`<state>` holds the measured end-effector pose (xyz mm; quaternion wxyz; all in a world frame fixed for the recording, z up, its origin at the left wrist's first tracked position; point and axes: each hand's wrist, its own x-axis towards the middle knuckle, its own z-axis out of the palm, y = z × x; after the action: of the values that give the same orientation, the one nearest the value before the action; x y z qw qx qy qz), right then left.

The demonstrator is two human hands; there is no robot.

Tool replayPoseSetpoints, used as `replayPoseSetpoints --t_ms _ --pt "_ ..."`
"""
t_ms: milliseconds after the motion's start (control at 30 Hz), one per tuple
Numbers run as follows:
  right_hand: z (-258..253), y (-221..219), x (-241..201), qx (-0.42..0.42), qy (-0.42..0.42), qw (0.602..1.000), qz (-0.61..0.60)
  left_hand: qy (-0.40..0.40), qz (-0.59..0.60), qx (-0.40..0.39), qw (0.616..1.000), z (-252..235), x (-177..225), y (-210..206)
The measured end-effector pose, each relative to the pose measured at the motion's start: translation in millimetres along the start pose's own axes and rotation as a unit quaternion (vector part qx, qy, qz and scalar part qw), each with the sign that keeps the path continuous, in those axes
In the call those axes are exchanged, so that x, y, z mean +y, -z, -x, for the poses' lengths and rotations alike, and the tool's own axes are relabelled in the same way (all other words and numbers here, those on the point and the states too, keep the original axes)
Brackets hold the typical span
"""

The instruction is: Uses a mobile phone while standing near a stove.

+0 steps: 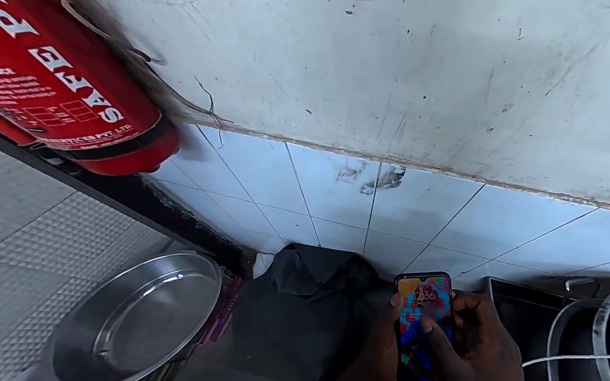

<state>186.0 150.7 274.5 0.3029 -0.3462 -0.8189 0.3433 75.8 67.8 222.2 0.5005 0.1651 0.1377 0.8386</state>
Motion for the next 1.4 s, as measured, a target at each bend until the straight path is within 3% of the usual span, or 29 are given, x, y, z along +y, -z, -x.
replayPoseSetpoints --t_ms 133,367,667,1200,1400 --pt "-1.2 -2.6 0.1 0.010 -0.007 1.000 0.011 -0.005 -0.018 0.008 1.000 0.7 -0.6 -1.0" --pt "-4.9 1.3 11.3 -0.036 0.046 0.993 -0.101 0.008 -0.008 0.012 1.000 -4.4 3.4 4.4" --pt "-4.1 -5.1 3.6 -0.051 0.018 0.990 -0.129 -0.001 0.013 0.032 0.999 -10.6 6.9 8.8" --pt "-10.9 -13.3 2.1 0.005 -0.028 0.999 0.014 0.011 -0.027 0.059 0.998 -6.4 4.1 3.4" --pt "-13.0 -10.0 9.6 -0.025 0.007 0.998 -0.055 0.014 -0.026 0.044 0.999 -6.8 3.3 8.2"
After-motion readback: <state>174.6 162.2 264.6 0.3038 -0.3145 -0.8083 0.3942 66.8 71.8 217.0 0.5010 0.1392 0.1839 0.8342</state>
